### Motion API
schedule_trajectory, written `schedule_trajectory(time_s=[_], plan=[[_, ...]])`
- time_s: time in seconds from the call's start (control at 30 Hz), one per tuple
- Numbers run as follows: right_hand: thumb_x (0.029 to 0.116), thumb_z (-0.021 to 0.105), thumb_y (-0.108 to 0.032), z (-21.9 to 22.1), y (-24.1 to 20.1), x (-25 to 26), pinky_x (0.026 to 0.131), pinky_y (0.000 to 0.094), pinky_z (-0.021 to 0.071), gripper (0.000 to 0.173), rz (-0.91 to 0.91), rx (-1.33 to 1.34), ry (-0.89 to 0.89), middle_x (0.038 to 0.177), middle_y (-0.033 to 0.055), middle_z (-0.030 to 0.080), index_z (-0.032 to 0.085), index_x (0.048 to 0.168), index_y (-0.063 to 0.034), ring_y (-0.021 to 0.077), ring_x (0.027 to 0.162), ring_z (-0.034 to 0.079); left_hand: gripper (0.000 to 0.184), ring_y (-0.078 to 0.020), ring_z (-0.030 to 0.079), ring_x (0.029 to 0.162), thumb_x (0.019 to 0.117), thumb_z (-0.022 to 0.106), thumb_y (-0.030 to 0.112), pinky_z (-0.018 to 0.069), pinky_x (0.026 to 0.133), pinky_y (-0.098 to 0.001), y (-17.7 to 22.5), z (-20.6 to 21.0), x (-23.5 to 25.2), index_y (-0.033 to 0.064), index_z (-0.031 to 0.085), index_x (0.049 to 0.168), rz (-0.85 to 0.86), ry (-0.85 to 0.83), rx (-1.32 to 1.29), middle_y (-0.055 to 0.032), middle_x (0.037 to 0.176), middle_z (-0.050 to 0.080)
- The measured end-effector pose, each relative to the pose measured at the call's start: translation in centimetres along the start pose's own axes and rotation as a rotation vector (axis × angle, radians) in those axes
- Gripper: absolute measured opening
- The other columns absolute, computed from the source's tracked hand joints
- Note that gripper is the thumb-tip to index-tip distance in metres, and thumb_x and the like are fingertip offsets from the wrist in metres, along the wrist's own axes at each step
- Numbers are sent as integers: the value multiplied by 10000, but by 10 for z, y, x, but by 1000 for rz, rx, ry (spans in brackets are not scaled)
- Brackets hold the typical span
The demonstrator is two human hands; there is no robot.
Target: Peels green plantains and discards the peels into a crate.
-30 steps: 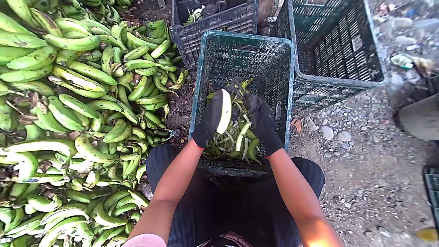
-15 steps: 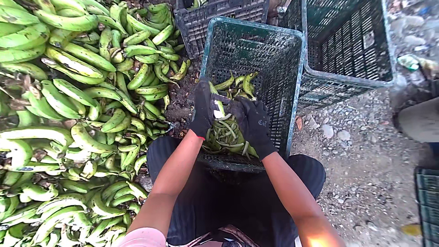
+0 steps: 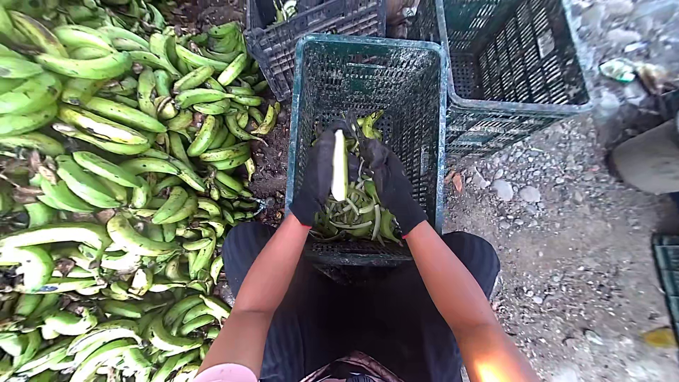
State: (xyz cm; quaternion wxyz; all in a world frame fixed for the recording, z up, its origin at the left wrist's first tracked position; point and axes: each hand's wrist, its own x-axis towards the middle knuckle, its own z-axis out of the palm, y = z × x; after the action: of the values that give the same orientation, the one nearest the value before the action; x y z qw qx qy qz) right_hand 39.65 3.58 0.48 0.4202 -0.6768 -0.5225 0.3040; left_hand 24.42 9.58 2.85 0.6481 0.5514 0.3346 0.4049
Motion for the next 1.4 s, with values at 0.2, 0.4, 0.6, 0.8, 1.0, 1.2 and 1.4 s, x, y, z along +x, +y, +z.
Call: schedule_trajectory(time_s=[0.2,0.4,0.6,0.8,1.0,1.2,1.4], plan=[[994,318,-678,9,-4,-20,876,691,448,731,-443,-485,77,1227,260,630,644,1371,-143,491,1126,597,536,-88,596,550,1106,169,420,541,513,-238,21,-29,10,93,592,1070,-125,273,-513,3,674,597],[996,331,-654,16,-10,-22,882,678,459,690,-323,-454,60,1221,247,634,654,1362,-166,472,1128,598,508,-102,621,690,1112,210,435,572,612,-297,21,-29,-8,118,531,1346,-46,392,10,-32,916,638],[1050,327,-527,12,-14,-7,1049,611,442,605,-26,-328,-77,1316,209,641,627,1394,-129,393,1252,589,482,-244,630,1068,1115,230,244,521,941,-417,7,-16,4,-9,483,1438,41,346,429,-215,1224,637],[1106,290,-397,5,-3,1,1017,511,468,553,102,-36,-88,1240,197,658,595,1345,-3,288,1174,619,527,-295,567,1267,1123,207,246,412,1116,-434,21,19,-16,-76,485,1434,-30,100,586,-273,1351,582],[1099,320,-399,-11,-1,-8,939,530,506,556,-33,-1,-33,1129,224,676,582,1323,37,312,1050,654,570,-130,599,602,1098,135,447,547,561,-314,1,-13,-6,135,536,1359,-105,38,-27,-35,788,644],[1021,360,-622,-16,2,-18,884,678,480,649,-291,-357,-2,1246,232,642,648,1358,-148,448,1138,612,643,-111,662,640,1084,71,440,593,610,-297,21,-31,1,58,568,1229,43,134,-220,-17,735,680],[963,390,-713,-10,-4,-26,863,670,455,718,-461,-475,75,1188,228,649,685,1319,-163,462,1100,609,672,-123,649,610,1093,68,447,590,590,-287,22,-32,-2,28,533,1338,-1,137,-70,-36,746,666]])
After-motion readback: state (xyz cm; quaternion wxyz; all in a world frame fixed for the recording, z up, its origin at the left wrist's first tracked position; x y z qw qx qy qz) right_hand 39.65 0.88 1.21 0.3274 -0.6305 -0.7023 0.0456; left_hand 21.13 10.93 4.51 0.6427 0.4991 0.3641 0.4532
